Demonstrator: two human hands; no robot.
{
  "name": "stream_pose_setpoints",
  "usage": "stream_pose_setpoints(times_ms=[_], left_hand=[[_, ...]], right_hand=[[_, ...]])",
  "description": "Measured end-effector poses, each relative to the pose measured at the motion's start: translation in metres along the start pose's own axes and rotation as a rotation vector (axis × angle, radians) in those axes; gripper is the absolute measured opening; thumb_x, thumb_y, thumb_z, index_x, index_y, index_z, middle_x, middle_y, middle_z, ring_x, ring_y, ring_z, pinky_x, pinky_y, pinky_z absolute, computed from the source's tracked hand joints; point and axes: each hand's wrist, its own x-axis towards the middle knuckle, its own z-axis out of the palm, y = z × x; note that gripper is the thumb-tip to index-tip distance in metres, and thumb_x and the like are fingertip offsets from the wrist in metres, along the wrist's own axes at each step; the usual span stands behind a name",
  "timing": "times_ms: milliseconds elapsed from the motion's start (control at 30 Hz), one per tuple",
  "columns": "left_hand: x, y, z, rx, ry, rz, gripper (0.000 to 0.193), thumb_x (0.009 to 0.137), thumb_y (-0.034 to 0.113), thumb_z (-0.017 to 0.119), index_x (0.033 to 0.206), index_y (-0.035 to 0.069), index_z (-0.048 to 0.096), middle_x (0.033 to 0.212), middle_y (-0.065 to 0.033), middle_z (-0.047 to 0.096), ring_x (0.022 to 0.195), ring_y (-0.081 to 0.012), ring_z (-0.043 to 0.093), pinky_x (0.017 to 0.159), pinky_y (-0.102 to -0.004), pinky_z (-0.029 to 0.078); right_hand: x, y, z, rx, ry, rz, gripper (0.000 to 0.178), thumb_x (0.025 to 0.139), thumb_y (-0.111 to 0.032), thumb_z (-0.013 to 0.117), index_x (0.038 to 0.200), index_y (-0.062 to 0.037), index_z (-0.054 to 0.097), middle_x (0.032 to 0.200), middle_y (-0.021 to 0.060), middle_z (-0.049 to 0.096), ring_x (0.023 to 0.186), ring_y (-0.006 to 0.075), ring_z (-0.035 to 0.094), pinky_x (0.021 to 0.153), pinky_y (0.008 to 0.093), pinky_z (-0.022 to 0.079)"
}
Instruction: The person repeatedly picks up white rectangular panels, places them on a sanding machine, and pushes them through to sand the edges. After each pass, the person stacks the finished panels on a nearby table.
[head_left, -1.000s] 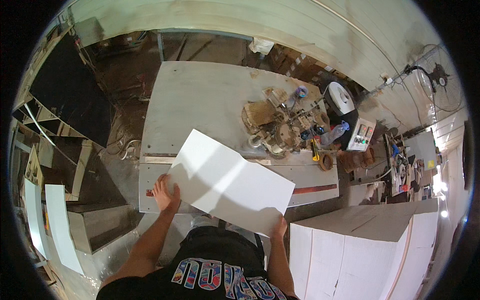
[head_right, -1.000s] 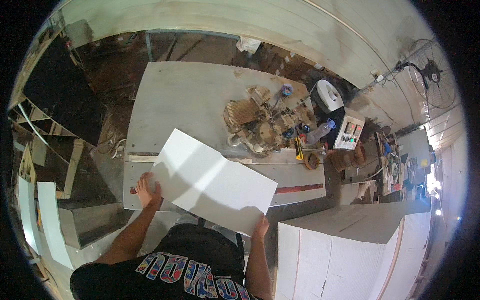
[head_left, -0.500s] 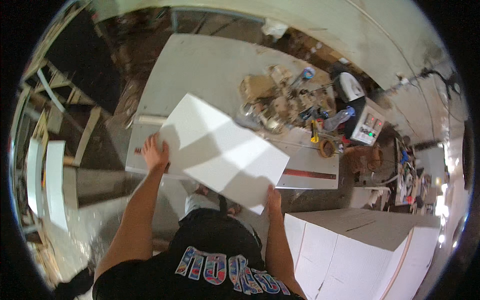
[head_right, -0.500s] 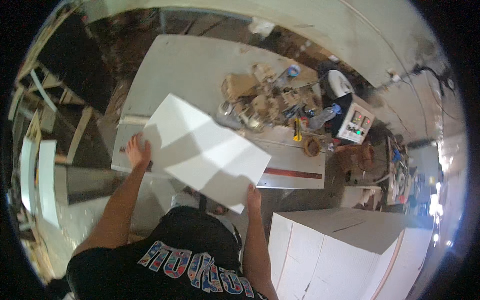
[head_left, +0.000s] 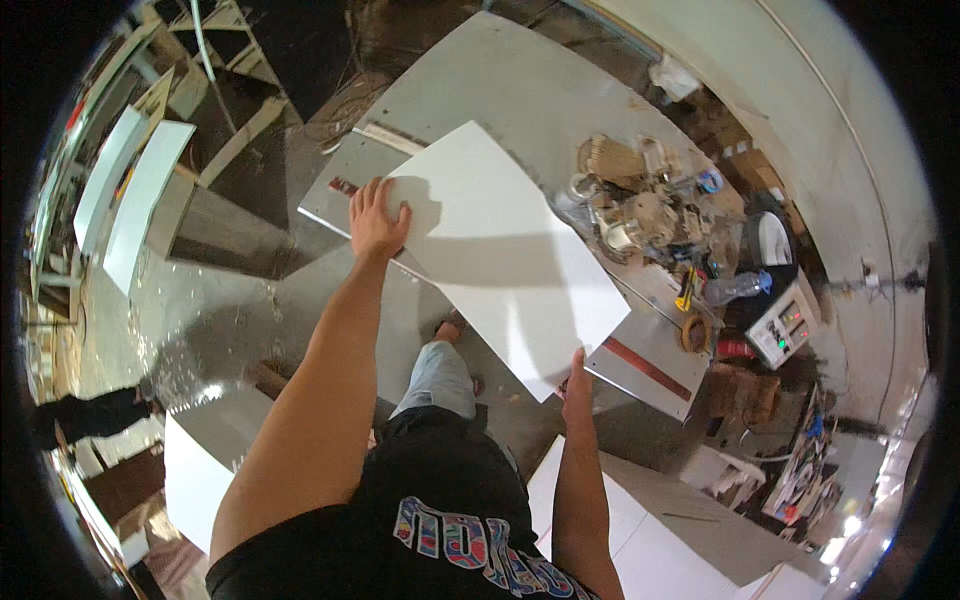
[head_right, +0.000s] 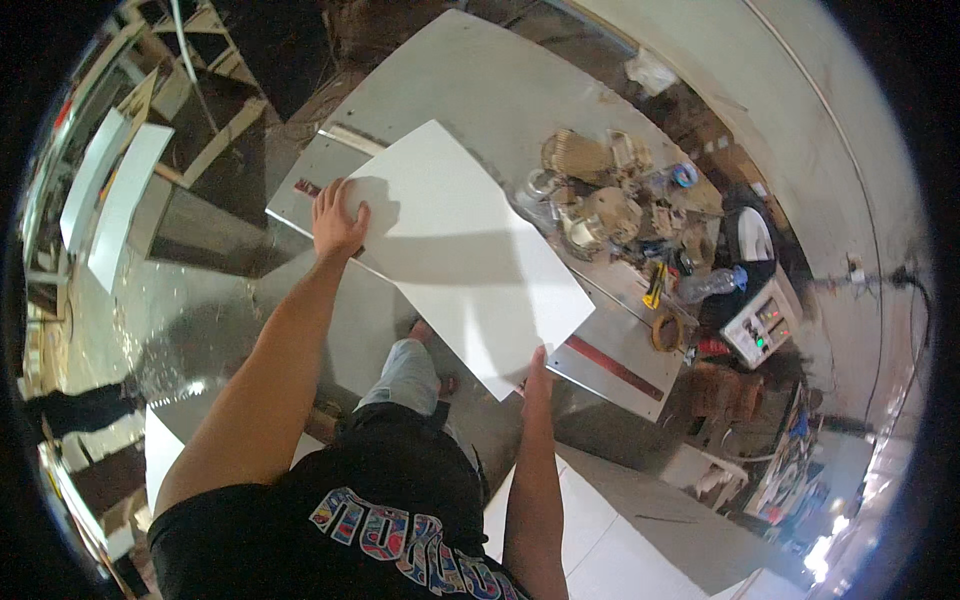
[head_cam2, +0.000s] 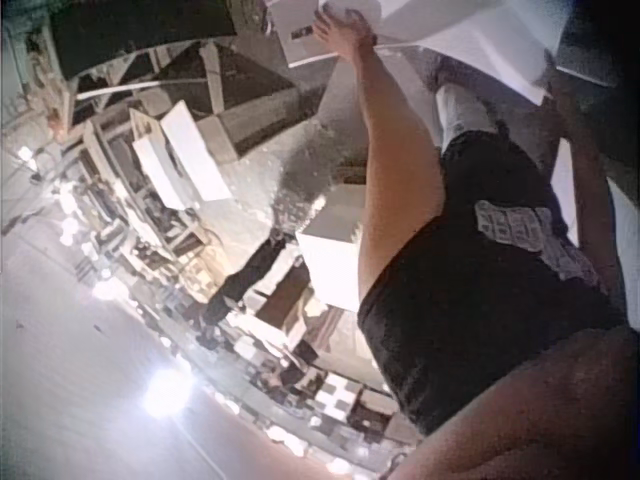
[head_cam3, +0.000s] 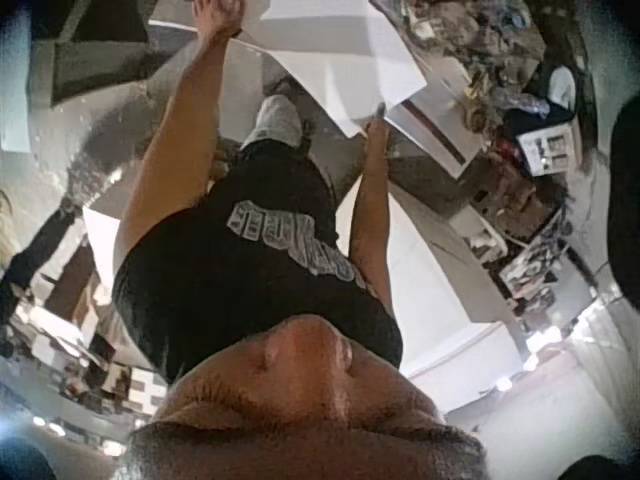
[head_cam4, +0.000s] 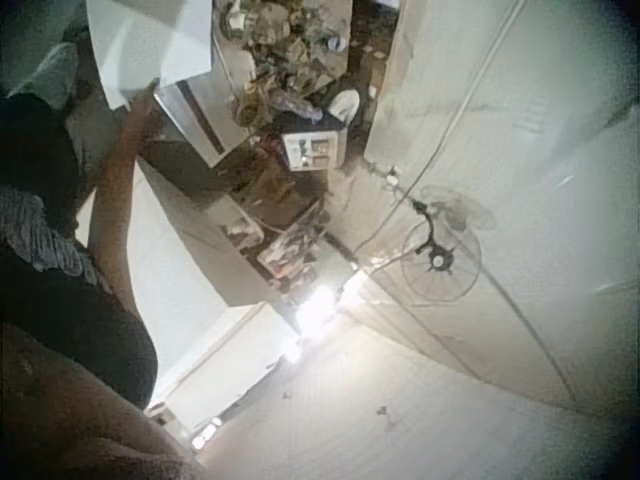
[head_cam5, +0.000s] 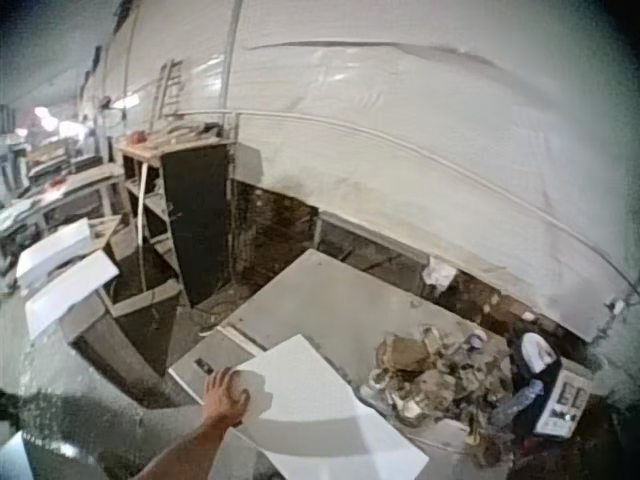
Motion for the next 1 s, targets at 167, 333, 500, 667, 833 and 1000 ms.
stream_pose_setpoints(times_ms=[167, 333, 500, 667, 833, 1000], left_hand=[[0.001, 0.002, -0.003, 0.016, -0.030, -0.021, 0.062, 0.097, 0.038, 0.072, 0.154, 0.017, 0.060, 0.163, -0.0101, 0.057, 0.156, -0.0354, 0.046, 0.135, -0.0522, 0.030], [0.005, 0.005, -0.006, 0.011, -0.033, -0.038, 0.061, 0.096, 0.038, 0.073, 0.153, 0.017, 0.061, 0.162, -0.0095, 0.058, 0.155, -0.0349, 0.046, 0.135, -0.0515, 0.030], [0.005, 0.003, -0.004, -0.015, -0.023, -0.028, 0.060, 0.096, 0.038, 0.073, 0.152, 0.018, 0.062, 0.163, -0.0092, 0.057, 0.156, -0.0349, 0.046, 0.135, -0.0518, 0.031], [0.004, 0.002, -0.003, -0.003, -0.020, -0.027, 0.060, 0.098, 0.037, 0.072, 0.153, 0.016, 0.063, 0.165, -0.0104, 0.056, 0.157, -0.0368, 0.045, 0.135, -0.0536, 0.030], [0.005, -0.003, -0.006, -0.013, -0.061, -0.038, 0.062, 0.098, 0.036, 0.073, 0.154, 0.014, 0.061, 0.167, -0.0118, 0.054, 0.157, -0.0380, 0.044, 0.135, -0.0546, 0.029], [0.007, -0.009, -0.005, -0.024, -0.111, -0.023, 0.061, 0.095, 0.031, 0.074, 0.153, 0.016, 0.061, 0.167, -0.0137, 0.052, 0.158, -0.0402, 0.042, 0.135, -0.0575, 0.028]], right_hand=[[0.004, 0.001, -0.008, 0.047, -0.229, 0.097, 0.094, 0.105, -0.079, 0.061, 0.166, -0.0079, 0.049, 0.154, 0.0184, 0.064, 0.134, 0.0312, 0.068, 0.106, 0.0443, 0.060], [-0.006, -0.002, 0.001, 0.225, -0.264, 0.069, 0.096, 0.106, -0.077, 0.062, 0.165, -0.0034, 0.048, 0.154, 0.0164, 0.062, 0.137, 0.0322, 0.065, 0.110, 0.0474, 0.058], [-0.032, -0.001, 0.017, 0.434, -0.282, -0.037, 0.087, 0.111, -0.069, 0.060, 0.169, -0.0056, 0.043, 0.164, 0.0133, 0.056, 0.145, 0.0299, 0.059, 0.122, 0.0457, 0.049], [-0.033, -0.002, 0.030, 0.476, -0.212, -0.005, 0.079, 0.115, -0.064, 0.058, 0.162, -0.0004, 0.050, 0.152, 0.0136, 0.063, 0.136, 0.0310, 0.064, 0.120, 0.0467, 0.050], [-0.029, 0.002, 0.035, 0.410, -0.233, 0.001, 0.074, 0.116, -0.059, 0.058, 0.158, 0.0022, 0.058, 0.146, 0.0139, 0.070, 0.128, 0.0306, 0.069, 0.116, 0.0449, 0.053], [-0.025, 0.003, 0.036, 0.477, -0.154, 0.024, 0.072, 0.115, -0.054, 0.065, 0.159, 0.0025, 0.060, 0.151, 0.0153, 0.069, 0.130, 0.0292, 0.069, 0.114, 0.0421, 0.055]])
